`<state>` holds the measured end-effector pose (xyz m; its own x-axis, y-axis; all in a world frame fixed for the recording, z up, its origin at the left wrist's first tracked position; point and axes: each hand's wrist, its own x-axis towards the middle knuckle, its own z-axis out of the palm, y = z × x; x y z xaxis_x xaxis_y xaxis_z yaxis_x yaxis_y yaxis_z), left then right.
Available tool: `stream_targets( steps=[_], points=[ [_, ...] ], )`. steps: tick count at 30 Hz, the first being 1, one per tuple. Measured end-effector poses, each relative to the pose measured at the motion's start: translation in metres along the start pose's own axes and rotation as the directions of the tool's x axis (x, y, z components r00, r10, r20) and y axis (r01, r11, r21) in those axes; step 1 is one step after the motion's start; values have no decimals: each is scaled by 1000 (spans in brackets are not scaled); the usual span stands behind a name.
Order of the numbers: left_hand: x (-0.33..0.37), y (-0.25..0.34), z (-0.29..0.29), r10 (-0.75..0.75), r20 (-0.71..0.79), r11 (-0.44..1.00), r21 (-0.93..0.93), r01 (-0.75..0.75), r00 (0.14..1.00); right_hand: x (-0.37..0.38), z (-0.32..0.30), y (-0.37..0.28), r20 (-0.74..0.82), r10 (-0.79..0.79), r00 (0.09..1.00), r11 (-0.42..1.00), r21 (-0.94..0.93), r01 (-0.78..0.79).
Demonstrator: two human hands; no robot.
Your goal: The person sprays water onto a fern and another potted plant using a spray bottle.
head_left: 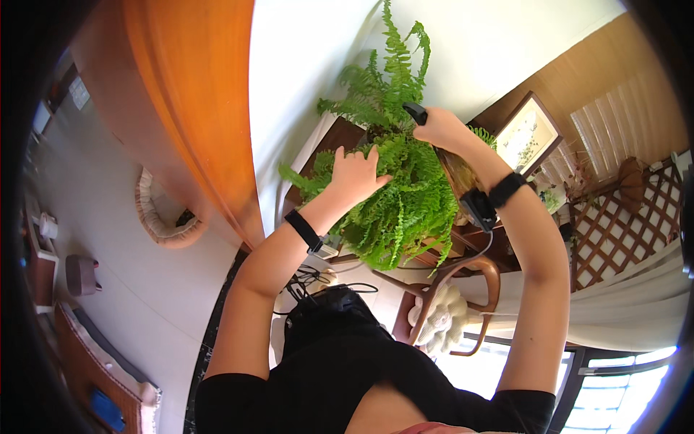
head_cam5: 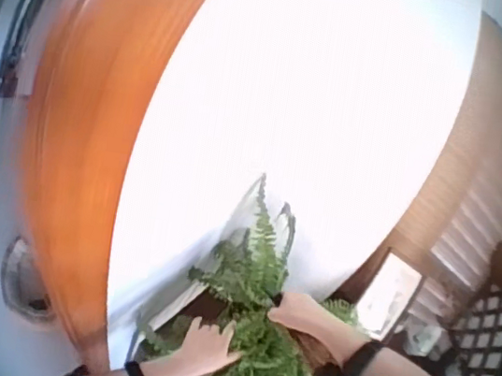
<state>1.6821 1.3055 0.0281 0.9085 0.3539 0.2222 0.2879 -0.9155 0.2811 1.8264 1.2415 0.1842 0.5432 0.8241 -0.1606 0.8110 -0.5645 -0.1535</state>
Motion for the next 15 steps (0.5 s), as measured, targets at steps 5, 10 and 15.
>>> stream_targets(
  steps=[5, 10, 15],
  points=[
    [-5, 4, 4, 5, -91, 1000, -16, -6, 996, 42, -10, -25, -17, -70, 997, 991, -114, 68],
    [-10, 1, 7, -10, -60, 999, -52, 7, 998, 73, -24, -43, -99, -113, 989, 981, -170, 95],
    [-12, -3, 9, -11, -72, 999, -34, 8, 997, 89, -36, -47, -113, -76, 991, 983, -176, 56]
  ],
)
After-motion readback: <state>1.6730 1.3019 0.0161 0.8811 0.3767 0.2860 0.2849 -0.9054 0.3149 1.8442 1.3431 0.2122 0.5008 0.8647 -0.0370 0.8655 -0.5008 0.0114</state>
